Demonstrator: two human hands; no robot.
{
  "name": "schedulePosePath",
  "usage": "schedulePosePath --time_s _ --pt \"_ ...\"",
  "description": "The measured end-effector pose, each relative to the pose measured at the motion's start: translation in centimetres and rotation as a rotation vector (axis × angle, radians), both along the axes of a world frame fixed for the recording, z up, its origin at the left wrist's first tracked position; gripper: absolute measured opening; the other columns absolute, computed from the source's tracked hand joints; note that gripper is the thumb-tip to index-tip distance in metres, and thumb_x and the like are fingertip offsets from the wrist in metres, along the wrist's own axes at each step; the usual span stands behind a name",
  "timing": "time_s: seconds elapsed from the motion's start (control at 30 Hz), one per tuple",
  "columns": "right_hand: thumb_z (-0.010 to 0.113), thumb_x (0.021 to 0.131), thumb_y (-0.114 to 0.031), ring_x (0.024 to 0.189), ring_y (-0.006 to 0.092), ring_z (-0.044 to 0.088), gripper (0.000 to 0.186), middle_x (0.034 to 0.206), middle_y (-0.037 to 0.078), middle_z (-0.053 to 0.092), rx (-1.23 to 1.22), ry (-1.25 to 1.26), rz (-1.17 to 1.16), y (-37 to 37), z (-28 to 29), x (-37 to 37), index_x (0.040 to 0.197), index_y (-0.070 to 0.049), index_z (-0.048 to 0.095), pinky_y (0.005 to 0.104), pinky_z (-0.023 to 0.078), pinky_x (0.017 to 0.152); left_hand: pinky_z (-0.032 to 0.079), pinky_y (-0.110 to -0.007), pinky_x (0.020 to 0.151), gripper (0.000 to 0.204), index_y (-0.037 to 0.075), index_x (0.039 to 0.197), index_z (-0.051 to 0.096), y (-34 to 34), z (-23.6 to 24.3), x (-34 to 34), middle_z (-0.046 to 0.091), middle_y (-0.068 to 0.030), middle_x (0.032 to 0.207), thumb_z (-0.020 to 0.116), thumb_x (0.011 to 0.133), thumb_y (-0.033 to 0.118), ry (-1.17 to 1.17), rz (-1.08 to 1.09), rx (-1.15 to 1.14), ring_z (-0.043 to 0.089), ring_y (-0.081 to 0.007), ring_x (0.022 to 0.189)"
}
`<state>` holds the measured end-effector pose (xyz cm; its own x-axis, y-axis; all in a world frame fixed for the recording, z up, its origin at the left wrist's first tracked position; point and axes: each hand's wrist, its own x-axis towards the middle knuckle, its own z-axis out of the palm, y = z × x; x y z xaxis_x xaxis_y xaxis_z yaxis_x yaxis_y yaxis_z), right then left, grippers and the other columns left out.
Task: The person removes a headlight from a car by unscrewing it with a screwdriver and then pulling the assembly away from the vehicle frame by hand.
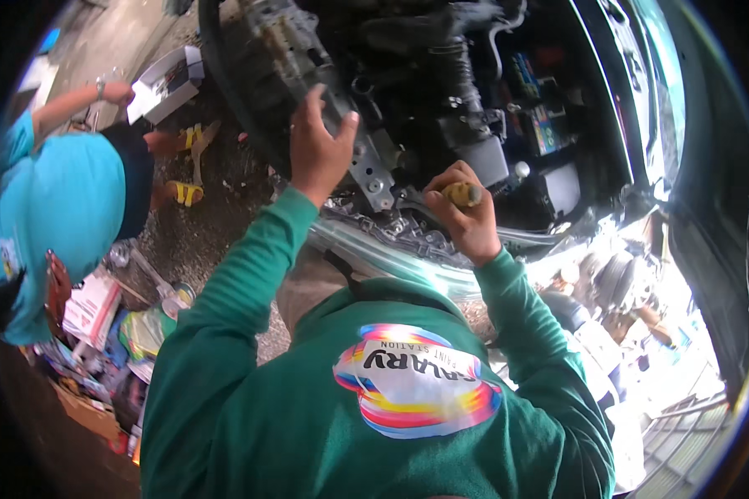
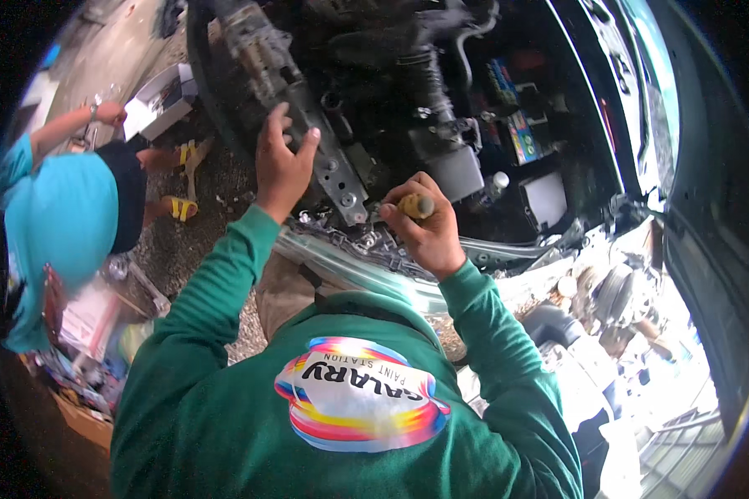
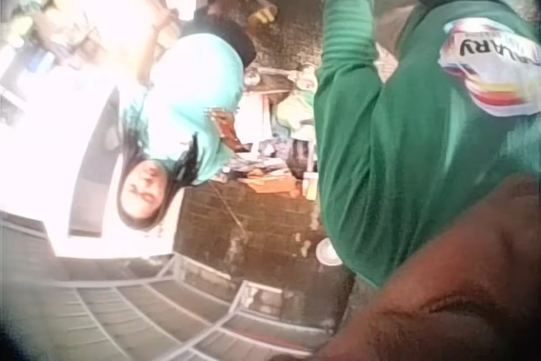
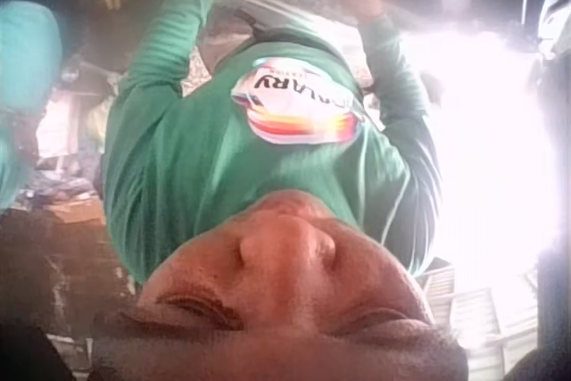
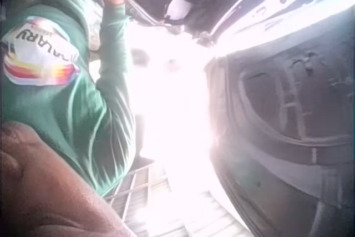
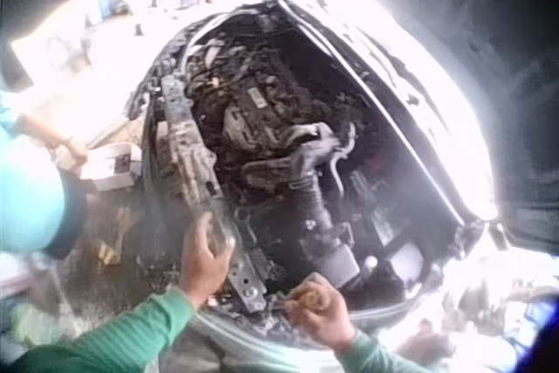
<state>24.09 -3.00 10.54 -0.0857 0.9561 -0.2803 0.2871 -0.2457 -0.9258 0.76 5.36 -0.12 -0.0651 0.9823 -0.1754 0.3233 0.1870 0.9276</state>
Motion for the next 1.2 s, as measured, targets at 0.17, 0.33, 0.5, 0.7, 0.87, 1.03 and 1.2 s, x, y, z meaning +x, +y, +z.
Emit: schedulePosePath --time_s 0.17,0.33,0.5,0.7,0.87,1.03,1.2 --pt "0.079 0.087 -0.013 0.083 0.0216 0.055 0.017 0.093 0.009 0.053 0.163 -0.132 -0.106 -5.1 1.2 4.1 0.091 -0.001 0.068 0.0338 0.045 0.075 0.028 -0.063 0.126 0.09 0.003 0.163 0.03 1.4 -4.5 4.8 0.042 -0.0289 0.158 0.077 0.096 0.041 0.765 -0.179 0.385 0.031 -0.0492 0.154" --pt "0.078 0.086 -0.01 0.08 0.0215 0.053 0.018 0.091 0.008 0.052 0.074 -0.125 -0.314 -10.6 1.3 7.2 0.083 -0.001 0.063 0.0346 0.044 0.073 0.029 -0.07 0.123 0.071 0.014 0.16 0.041 -0.6 -7.9 7.5 0.048 -0.0147 0.159 0.072 0.098 0.029 0.831 -0.51 0.532 0.034 -0.0366 0.158" --pt "0.077 0.086 -0.007 0.08 0.0208 0.051 0.02 0.086 0.006 0.051 -0.008 -0.167 -0.399 -11.8 1.1 9.6 0.078 -0.003 0.059 0.0347 0.042 0.073 0.03 -0.069 0.121 0.062 0.013 0.158 0.045 -1.7 -8.8 8.2 0.058 -0.0118 0.153 0.064 0.1 0.018 0.746 -0.488 0.5 0.04 -0.0329 0.155" --pt "0.077 0.086 -0.007 0.077 0.0216 0.051 0.021 0.085 0.006 0.05 -0.087 -0.174 -0.316 -8.2 0.0 11.5 0.079 -0.002 0.059 0.0359 0.043 0.07 0.036 -0.062 0.117 0.062 0.01 0.158 0.046 -2.3 -9.3 7.8 0.06 -0.0128 0.151 0.063 0.098 0.014 0.743 -0.496 0.506 0.046 -0.0327 0.15" --pt "0.078 0.088 -0.009 0.077 0.0202 0.051 0.021 0.087 0.006 0.05 -0.06 -0.08 -0.28 -4.6 -0.1 11.1 0.081 -0.002 0.059 0.0343 0.043 0.069 0.037 -0.058 0.116 0.068 0.009 0.16 0.044 -2.2 -8.7 8.2 0.059 -0.0145 0.151 0.063 0.094 0.01 0.749 -0.516 0.486 0.047 -0.0337 0.15" --pt "0.079 0.088 -0.008 0.077 0.0199 0.051 0.021 0.087 0.006 0.05 -0.01 -0.138 -0.205 -5.3 1.7 10.5 0.081 -0.002 0.06 0.0348 0.043 0.069 0.036 -0.056 0.117 0.07 0.008 0.159 0.044 -2.1 -8.6 7.7 0.057 -0.0156 0.153 0.064 0.092 0.008 0.813 -0.534 0.49 0.045 -0.0336 0.151" --pt "0.079 0.087 -0.008 0.077 0.0198 0.051 0.021 0.087 0.006 0.05 -0.018 -0.118 -0.333 -8.5 2.8 12.5 0.081 -0.002 0.06 0.0346 0.043 0.07 0.034 -0.054 0.122 0.067 0.008 0.155 0.05 -1.5 -4.4 6.1 0.056 -0.0156 0.152 0.066 0.091 0.006 0.785 -0.658 0.519 0.045 -0.034 0.151"
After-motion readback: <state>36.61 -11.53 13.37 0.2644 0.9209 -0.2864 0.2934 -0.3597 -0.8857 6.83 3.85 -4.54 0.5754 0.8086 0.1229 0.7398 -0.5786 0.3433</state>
